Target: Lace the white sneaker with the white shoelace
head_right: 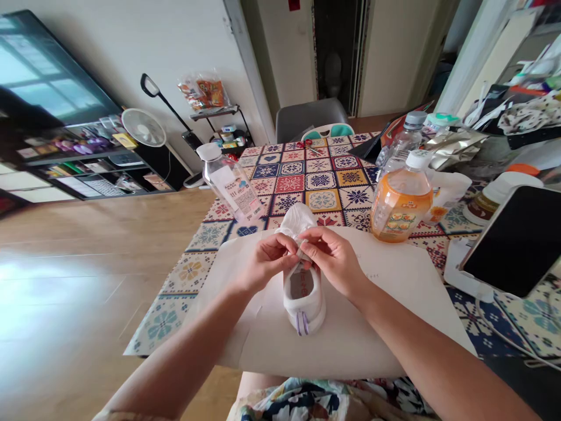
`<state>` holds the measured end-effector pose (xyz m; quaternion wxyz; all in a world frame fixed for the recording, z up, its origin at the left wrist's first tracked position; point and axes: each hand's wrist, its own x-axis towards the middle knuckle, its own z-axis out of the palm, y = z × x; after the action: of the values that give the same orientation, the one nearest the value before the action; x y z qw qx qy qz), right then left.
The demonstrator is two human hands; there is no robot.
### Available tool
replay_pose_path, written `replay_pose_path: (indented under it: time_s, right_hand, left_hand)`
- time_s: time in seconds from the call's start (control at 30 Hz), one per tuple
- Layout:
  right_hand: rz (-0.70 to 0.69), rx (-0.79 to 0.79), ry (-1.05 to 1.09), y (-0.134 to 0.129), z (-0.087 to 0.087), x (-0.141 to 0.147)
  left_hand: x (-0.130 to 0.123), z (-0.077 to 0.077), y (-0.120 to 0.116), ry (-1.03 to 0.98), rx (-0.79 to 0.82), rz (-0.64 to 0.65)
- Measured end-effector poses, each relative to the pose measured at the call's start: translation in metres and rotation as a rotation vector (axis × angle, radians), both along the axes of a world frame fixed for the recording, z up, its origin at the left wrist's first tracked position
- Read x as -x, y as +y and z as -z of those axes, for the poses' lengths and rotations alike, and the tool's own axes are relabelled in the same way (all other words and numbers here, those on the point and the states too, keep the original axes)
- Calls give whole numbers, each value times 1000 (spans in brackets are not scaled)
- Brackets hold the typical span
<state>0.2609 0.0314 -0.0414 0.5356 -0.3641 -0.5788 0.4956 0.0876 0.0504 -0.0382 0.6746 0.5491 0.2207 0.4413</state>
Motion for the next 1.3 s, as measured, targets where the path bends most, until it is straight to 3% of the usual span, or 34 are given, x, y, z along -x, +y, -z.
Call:
replay_pose_path:
  time_s: [0.13,0.27,0.37,0.5,0.8,0.9,1.0,1.1,1.2,1.3]
  right_hand:
    - [51,-245,-165,-1,0,-2]
    - [110,-550,-443,1,-3,-5]
    - [129,-638,-538,3,-3,-6]
    - [122,-597,-573,4,-3,-7]
    - [-94,-110,-329,2,-5,-6]
    - [-191,-54,-312,1,-8,-7]
    - [-177,-116,-373,-1,-10,-7]
    - [-21,-192,-418,-3,-10,-5]
    - [85,-384,-420,-4,-9,-2]
    - [102,-591,-449,-4,-11,-3]
  left_hand:
    - [1,1,2,24,3,-141]
    - [1,2,4,-20,27,-140]
    - [2,3,5,-6,48,-160]
    - [3,4,5,35,31,-178]
    - [6,3,8,167,-121,-246]
    - [7,3,9,197,-121,-259]
    - [7,5,8,239,-88,-279]
    - [5,6,8,277,-85,-277]
    - [4,6,8,299,-103,-263]
    - [4,6,11,306,-157,-268]
